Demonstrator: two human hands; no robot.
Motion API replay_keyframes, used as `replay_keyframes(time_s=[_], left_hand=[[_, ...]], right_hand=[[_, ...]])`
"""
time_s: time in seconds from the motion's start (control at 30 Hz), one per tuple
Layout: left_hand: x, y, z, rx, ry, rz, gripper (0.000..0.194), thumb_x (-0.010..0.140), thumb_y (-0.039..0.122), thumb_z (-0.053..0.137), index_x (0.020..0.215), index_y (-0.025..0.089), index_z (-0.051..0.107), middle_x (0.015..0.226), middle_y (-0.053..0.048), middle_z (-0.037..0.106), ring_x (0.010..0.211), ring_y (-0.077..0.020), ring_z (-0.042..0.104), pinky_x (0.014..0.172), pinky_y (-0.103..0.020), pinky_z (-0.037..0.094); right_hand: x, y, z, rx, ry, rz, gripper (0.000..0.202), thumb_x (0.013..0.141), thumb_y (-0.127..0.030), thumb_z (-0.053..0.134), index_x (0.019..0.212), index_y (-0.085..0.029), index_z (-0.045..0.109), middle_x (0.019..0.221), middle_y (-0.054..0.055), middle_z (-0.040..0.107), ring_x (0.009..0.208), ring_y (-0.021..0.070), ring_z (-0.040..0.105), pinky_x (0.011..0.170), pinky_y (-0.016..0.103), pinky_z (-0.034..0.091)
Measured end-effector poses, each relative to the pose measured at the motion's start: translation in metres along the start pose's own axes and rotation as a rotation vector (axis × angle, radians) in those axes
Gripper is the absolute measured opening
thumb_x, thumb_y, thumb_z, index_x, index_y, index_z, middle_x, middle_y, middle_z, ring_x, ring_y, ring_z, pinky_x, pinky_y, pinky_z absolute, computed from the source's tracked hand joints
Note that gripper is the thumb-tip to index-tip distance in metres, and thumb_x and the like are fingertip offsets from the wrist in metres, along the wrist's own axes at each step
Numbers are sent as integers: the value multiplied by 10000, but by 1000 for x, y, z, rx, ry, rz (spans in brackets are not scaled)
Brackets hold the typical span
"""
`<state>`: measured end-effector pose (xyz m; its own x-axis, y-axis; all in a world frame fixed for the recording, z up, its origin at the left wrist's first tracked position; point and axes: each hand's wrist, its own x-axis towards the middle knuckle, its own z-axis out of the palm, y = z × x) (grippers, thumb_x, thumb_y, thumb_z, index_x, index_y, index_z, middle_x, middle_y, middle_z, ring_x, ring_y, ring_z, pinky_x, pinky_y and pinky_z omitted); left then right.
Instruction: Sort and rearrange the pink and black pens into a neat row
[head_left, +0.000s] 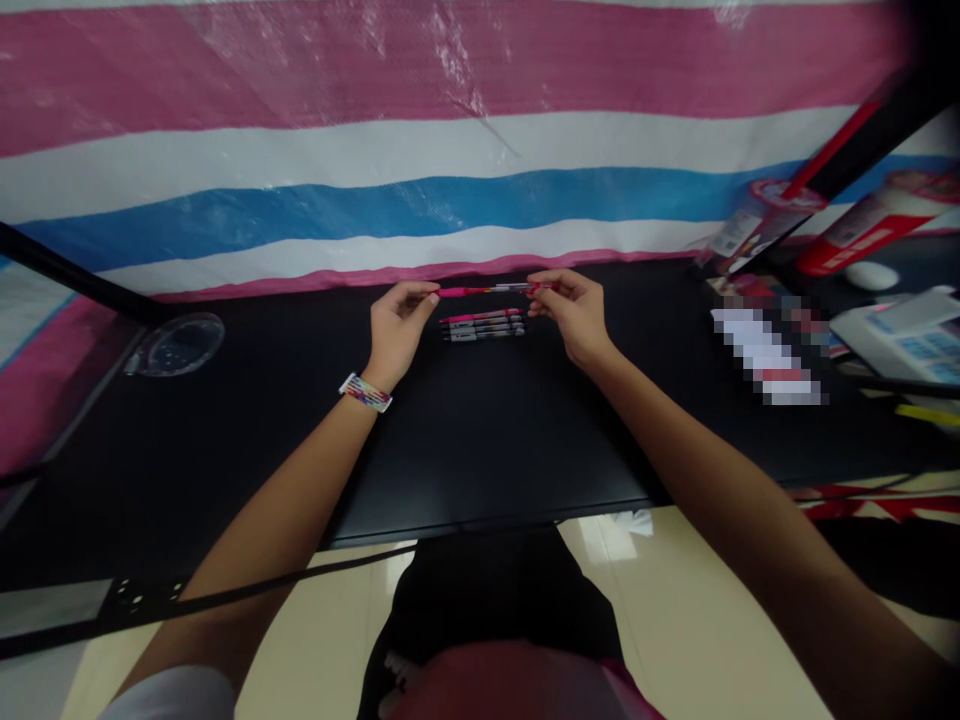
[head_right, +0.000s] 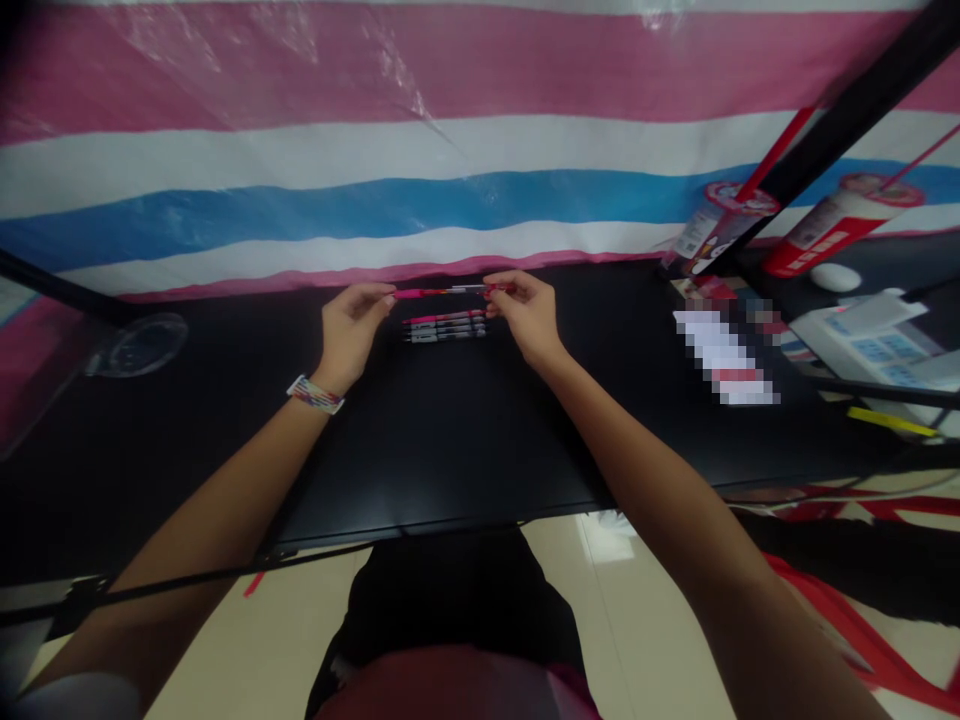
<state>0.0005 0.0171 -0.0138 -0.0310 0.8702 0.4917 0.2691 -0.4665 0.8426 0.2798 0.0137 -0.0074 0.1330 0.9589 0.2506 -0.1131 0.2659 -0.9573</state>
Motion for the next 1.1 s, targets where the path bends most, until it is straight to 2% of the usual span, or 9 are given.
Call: replay_keyframes(time_s=[0.2, 0.33, 0.4, 0.57, 0.73, 0.87, 0.93, 1.03, 1.1], left_hand=[[-1, 2, 1, -33, 1, -26, 138, 979, 347, 847, 1080, 256, 873, 1147, -74, 888, 1072, -232, 829, 1047, -424, 660], [-3, 5, 3, -4, -28, -26, 166, 977, 382, 854, 1081, 254, 875, 1127, -70, 888, 1054, -233, 825, 1003, -407, 661], [-4, 6, 4, 22, -40, -13, 196, 1006, 441, 828, 1038, 249, 858, 1049, -67, 880, 986, -224, 815, 943, -386, 656], [-3, 6, 2, 134, -70, 28, 516, 1120, 605, 632, 758, 245, 701, 738, -27, 738, 728, -180, 694, 784, -351, 593], [-4, 4, 5, -11, -107, 46, 333, 977, 536, 855, 1137, 261, 754, 1049, -52, 818, 961, -201, 778, 915, -353, 620], [-4, 2, 8, -67, -103, -30, 309, 1119, 532, 654, 1269, 267, 702, 837, -19, 768, 810, -187, 775, 879, -361, 630], [-4, 2, 8, -36, -99, 1, 355, 1084, 520, 718, 1339, 278, 666, 878, -21, 782, 872, -203, 797, 927, -381, 633], [-3, 3, 7, 12, -96, 78, 624, 947, 481, 901, 1462, 303, 599, 1146, -79, 828, 1181, -269, 800, 1078, -438, 608], [-4, 2, 7, 6, -84, 73, 568, 971, 491, 876, 1442, 302, 622, 1169, -88, 829, 1177, -279, 803, 1081, -451, 605]], right_hand=[[2, 2, -4, -102, 39, -26, 166, 821, -328, 808, 973, -264, 810, 907, 47, 775, 744, 209, 704, 784, 445, 666], [-5, -1, 1, -82, -111, 8, 206, 806, -339, 847, 994, -254, 842, 856, 46, 771, 738, 218, 708, 794, 467, 658], [-8, -1, 4, -65, -171, 35, 224, 795, -345, 873, 998, -251, 859, 824, 38, 768, 719, 213, 703, 790, 466, 655], [-9, -1, 6, -62, -186, 64, 271, 776, -352, 898, 1025, -247, 879, 841, 31, 790, 723, 202, 706, 803, 456, 666], [-8, -1, 4, -2, -147, 109, 261, 777, -362, 909, 1007, -244, 881, 851, 39, 802, 719, 187, 705, 787, 421, 666], [-9, -2, 6, 20, -155, 140, 270, 765, -360, 919, 1004, -242, 882, 859, 44, 813, 724, 189, 709, 775, 411, 668], [-9, -2, 6, 7, -166, 145, 277, 764, -364, 921, 1009, -242, 882, 876, 46, 822, 730, 192, 713, 782, 416, 673], [-9, -2, 6, -3, -164, 141, 276, 774, -365, 917, 1016, -239, 877, 888, 51, 822, 738, 196, 715, 797, 428, 677], [-9, -2, 5, -14, -169, 136, 276, 782, -369, 912, 1021, -237, 873, 898, 56, 817, 742, 199, 714, 803, 439, 676]])
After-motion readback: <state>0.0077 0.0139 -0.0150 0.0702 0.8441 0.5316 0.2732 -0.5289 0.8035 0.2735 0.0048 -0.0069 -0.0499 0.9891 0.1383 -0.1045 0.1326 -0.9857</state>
